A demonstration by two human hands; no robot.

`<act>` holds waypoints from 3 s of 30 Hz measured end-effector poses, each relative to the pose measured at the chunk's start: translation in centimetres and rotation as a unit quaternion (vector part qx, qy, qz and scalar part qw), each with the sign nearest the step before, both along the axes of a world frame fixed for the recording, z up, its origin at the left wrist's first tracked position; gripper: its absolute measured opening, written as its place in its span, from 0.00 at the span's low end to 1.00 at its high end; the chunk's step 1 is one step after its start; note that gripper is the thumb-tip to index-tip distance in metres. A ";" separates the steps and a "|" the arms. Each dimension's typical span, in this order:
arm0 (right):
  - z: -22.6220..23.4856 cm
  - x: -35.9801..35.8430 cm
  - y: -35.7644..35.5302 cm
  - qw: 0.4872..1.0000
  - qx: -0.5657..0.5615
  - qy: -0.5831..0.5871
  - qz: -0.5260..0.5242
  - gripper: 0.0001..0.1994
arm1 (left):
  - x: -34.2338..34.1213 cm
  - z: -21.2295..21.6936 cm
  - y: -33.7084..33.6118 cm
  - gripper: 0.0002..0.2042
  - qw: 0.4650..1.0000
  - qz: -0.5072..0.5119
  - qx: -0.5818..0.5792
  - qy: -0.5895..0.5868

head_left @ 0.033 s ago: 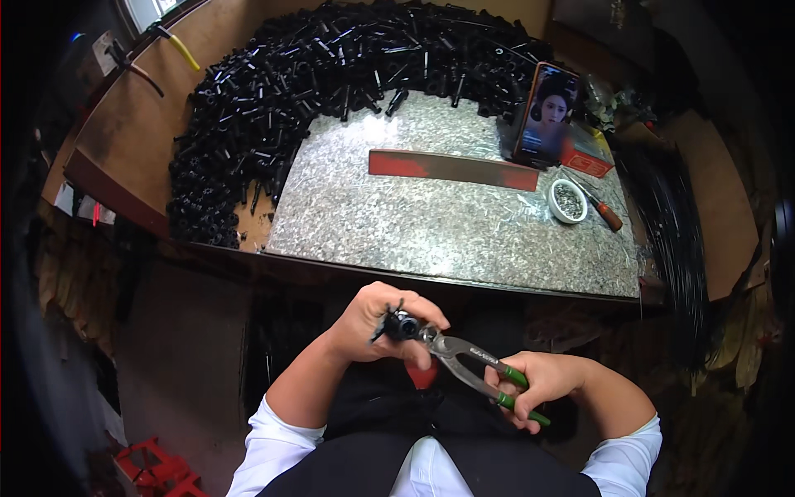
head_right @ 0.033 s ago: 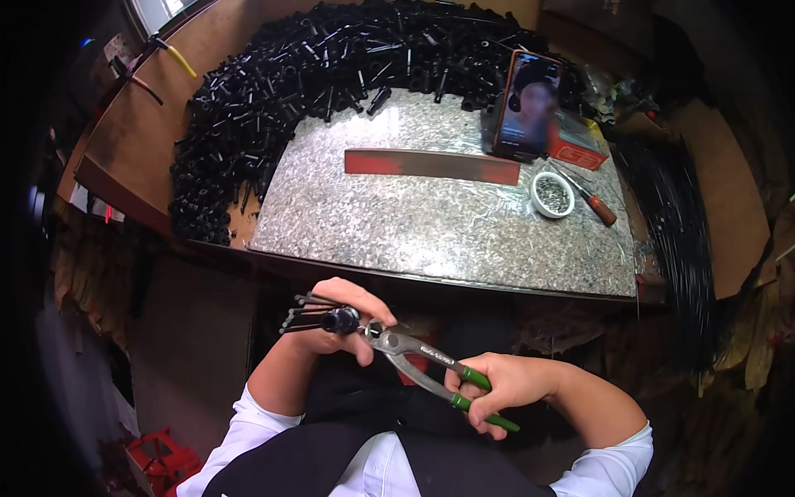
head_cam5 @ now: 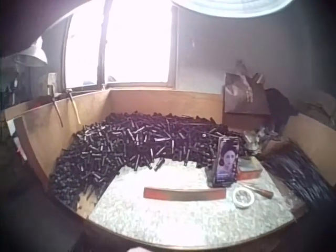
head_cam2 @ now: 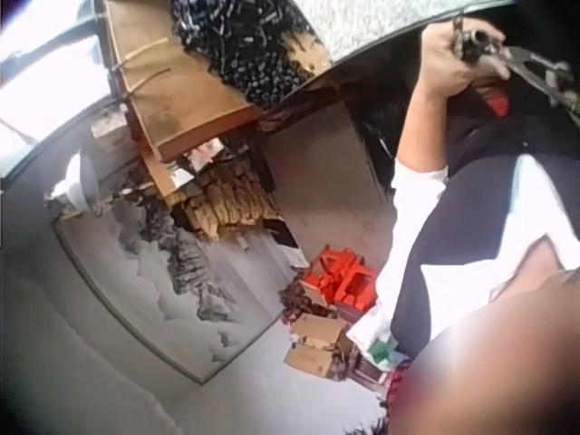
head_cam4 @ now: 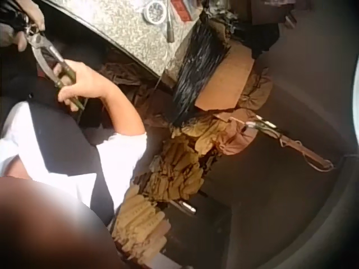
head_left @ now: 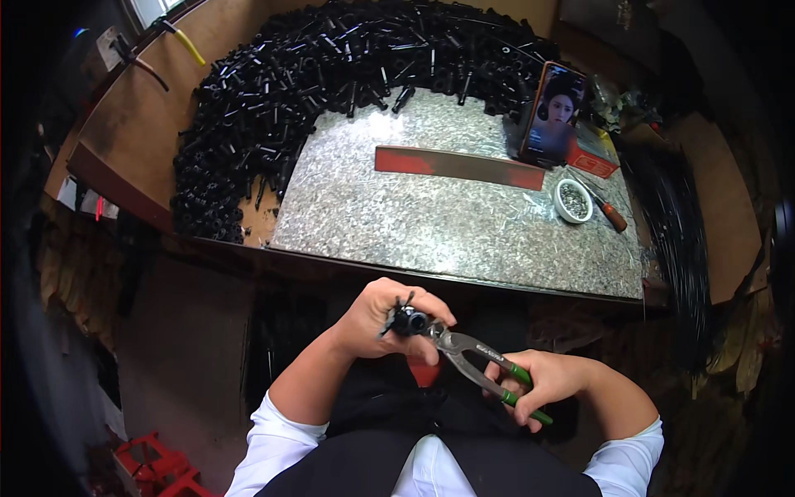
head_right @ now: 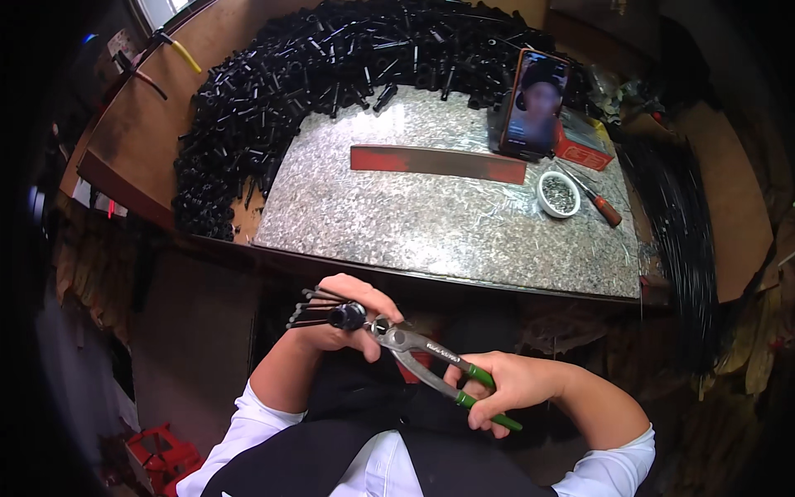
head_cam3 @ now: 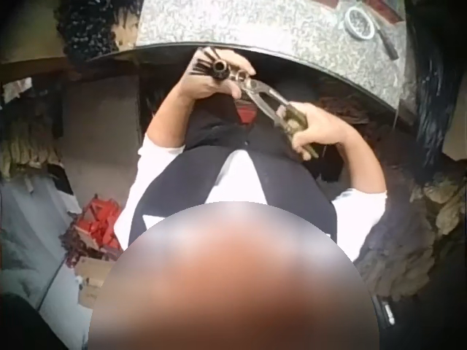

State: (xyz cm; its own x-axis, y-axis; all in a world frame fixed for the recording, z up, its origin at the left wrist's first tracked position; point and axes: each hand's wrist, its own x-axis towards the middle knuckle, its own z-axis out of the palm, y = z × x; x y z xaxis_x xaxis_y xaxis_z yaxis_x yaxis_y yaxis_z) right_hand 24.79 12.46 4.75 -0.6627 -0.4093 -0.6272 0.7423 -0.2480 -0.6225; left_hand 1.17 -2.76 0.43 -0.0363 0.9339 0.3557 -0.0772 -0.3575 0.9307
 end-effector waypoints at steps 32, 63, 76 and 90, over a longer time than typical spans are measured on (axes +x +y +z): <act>-1.5 2.2 0.0 0.984 -0.068 -0.031 -0.164 0.09 | -0.9 -0.6 0.9 0.22 0.996 -0.039 -0.067 -0.053; -2.9 -1.5 -1.1 0.761 0.564 0.316 -0.049 0.16 | 1.5 -3.1 0.7 0.25 0.990 0.055 -0.032 -0.124; -3.6 -1.7 0.0 0.649 0.664 0.359 -0.094 0.13 | 1.8 -4.0 0.7 0.30 0.984 0.145 0.010 -0.101; 0.6 -2.3 13.5 0.483 0.834 0.207 -0.170 0.07 | 1.2 -4.4 -0.2 0.33 0.983 0.121 -0.041 -0.133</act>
